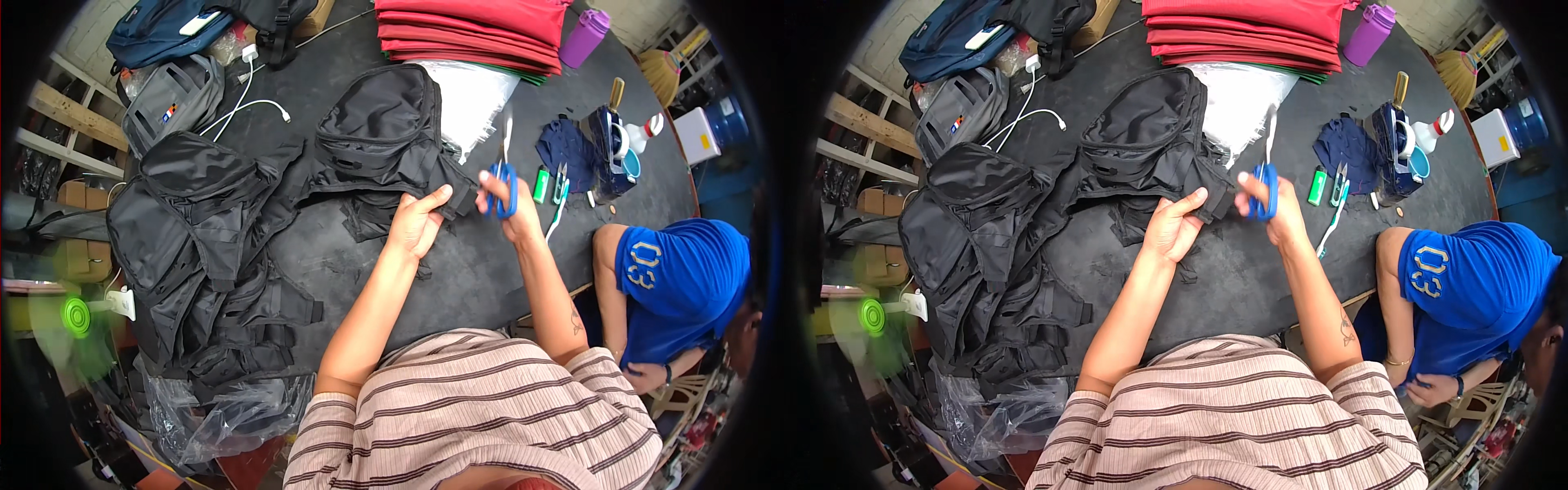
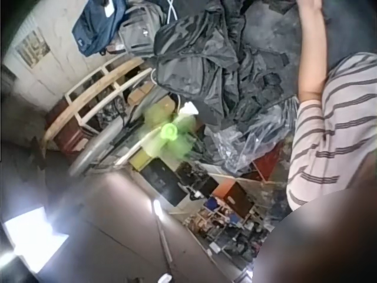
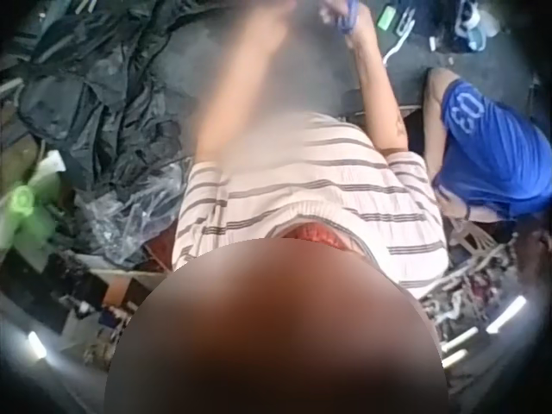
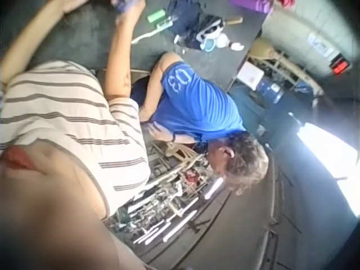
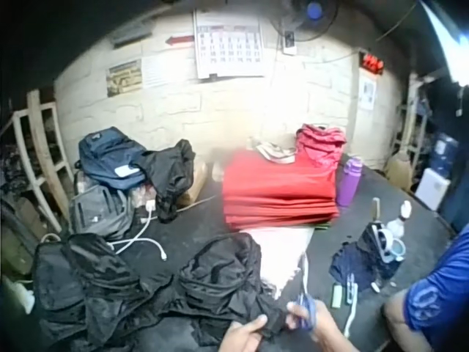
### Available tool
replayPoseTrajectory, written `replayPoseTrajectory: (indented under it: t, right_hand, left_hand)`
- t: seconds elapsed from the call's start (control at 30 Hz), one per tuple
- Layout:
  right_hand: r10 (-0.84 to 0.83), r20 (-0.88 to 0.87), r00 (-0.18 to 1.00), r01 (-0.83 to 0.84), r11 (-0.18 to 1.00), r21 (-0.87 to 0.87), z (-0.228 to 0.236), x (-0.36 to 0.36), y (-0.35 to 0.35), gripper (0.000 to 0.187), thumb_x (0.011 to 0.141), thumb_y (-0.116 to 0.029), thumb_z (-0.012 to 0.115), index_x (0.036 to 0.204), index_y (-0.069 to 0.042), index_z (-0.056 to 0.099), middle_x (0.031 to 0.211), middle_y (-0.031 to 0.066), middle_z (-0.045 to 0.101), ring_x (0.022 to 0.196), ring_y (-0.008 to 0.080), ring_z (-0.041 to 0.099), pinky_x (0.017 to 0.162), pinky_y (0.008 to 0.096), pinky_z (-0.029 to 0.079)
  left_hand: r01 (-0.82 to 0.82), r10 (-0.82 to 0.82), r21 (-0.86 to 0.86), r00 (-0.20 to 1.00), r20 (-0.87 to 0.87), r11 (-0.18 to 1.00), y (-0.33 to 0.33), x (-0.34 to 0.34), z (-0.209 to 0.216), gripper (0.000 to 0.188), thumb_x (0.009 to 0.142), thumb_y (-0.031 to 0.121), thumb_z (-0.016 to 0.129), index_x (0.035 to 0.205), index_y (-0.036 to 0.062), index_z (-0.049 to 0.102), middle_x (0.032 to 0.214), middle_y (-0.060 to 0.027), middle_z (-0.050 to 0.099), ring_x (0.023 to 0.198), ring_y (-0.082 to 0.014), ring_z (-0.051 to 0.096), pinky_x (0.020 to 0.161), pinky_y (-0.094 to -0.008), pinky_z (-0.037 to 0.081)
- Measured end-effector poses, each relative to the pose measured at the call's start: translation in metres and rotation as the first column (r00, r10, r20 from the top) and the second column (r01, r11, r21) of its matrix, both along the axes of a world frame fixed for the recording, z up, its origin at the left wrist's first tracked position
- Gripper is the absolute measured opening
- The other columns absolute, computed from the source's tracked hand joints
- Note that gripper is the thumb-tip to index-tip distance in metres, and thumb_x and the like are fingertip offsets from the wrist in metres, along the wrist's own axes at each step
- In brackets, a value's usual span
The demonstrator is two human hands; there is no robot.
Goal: Trimming loose threads from black bags using scissors.
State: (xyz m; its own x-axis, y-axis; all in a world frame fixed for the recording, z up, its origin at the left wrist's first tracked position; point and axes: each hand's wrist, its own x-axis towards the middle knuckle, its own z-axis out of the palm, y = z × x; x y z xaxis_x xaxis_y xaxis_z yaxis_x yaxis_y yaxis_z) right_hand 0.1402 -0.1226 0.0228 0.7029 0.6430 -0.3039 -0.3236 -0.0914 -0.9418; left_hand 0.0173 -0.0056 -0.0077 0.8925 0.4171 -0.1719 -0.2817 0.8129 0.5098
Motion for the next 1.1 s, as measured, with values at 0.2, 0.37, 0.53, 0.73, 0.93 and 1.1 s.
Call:
replayPoseTrajectory:
  t: [0.2,0.37,0.53,0.73,0.93,1.1]
  right_hand:
    - [0.293,-0.123,0.948,-0.291,0.956,0.032,-0.010,-0.039,-0.044,0.036,0.081,-0.037,0.063,0.084,-0.001,0.057,0.066,0.0046,0.056,0.051,0.0109,0.054,0.050,0.0209,0.044]
    - [0.385,-0.110,0.916,-0.384,0.923,0.034,-0.007,-0.051,-0.063,0.044,0.080,-0.045,0.061,0.087,-0.002,0.056,0.071,0.0058,0.055,0.059,0.0139,0.055,0.056,0.0244,0.045]
    - [0.416,-0.021,0.909,-0.417,0.908,-0.037,0.002,-0.043,-0.066,0.045,0.078,-0.046,0.063,0.085,-0.003,0.054,0.068,0.0041,0.052,0.058,0.0119,0.052,0.054,0.0230,0.042]
    - [0.414,-0.011,0.910,-0.413,0.906,-0.091,0.013,-0.035,-0.061,0.043,0.077,-0.045,0.065,0.081,-0.003,0.053,0.064,0.0023,0.050,0.055,0.0102,0.050,0.052,0.0220,0.041]
    - [0.397,-0.011,0.918,-0.394,0.907,-0.151,0.006,-0.036,-0.060,0.046,0.074,-0.046,0.068,0.081,-0.003,0.054,0.066,0.0021,0.050,0.056,0.0103,0.050,0.052,0.0224,0.042]
    - [0.420,0.062,0.905,-0.403,0.896,-0.186,0.005,-0.040,-0.058,0.050,0.072,-0.050,0.068,0.080,-0.003,0.054,0.066,0.0026,0.050,0.057,0.0110,0.051,0.051,0.0233,0.042]
  left_hand:
    - [-0.050,0.050,-0.021,0.999,0.015,0.999,-0.004,0.008,0.005,0.027,0.081,0.001,0.059,0.108,-0.0001,0.054,0.101,-0.0099,0.062,0.093,-0.0195,0.060,0.085,-0.0344,0.048]
    - [-0.097,0.097,-0.006,0.995,-0.036,0.995,-0.004,0.010,0.000,0.025,0.081,0.001,0.059,0.105,0.0000,0.056,0.097,-0.0099,0.062,0.090,-0.0194,0.061,0.083,-0.0348,0.049]
    - [-0.096,0.096,-0.012,0.995,-0.034,0.995,-0.003,0.008,-0.001,0.035,0.077,0.000,0.062,0.111,0.0005,0.053,0.105,-0.0072,0.060,0.095,-0.0173,0.058,0.086,-0.0319,0.045]
    - [-0.100,0.101,0.037,0.994,-0.041,0.994,-0.002,0.004,0.001,0.040,0.076,0.000,0.063,0.114,-0.0010,0.050,0.107,-0.0075,0.058,0.097,-0.0168,0.057,0.086,-0.0317,0.044]
    - [-0.100,0.104,0.061,0.993,-0.060,0.993,-0.002,0.004,0.002,0.040,0.076,0.000,0.064,0.114,-0.0010,0.050,0.107,-0.0072,0.058,0.095,-0.0157,0.057,0.086,-0.0304,0.044]
    - [-0.132,0.135,0.072,0.990,-0.044,0.989,-0.002,0.004,0.000,0.039,0.076,0.000,0.064,0.113,-0.0014,0.051,0.106,-0.0071,0.058,0.094,-0.0155,0.057,0.085,-0.0293,0.045]
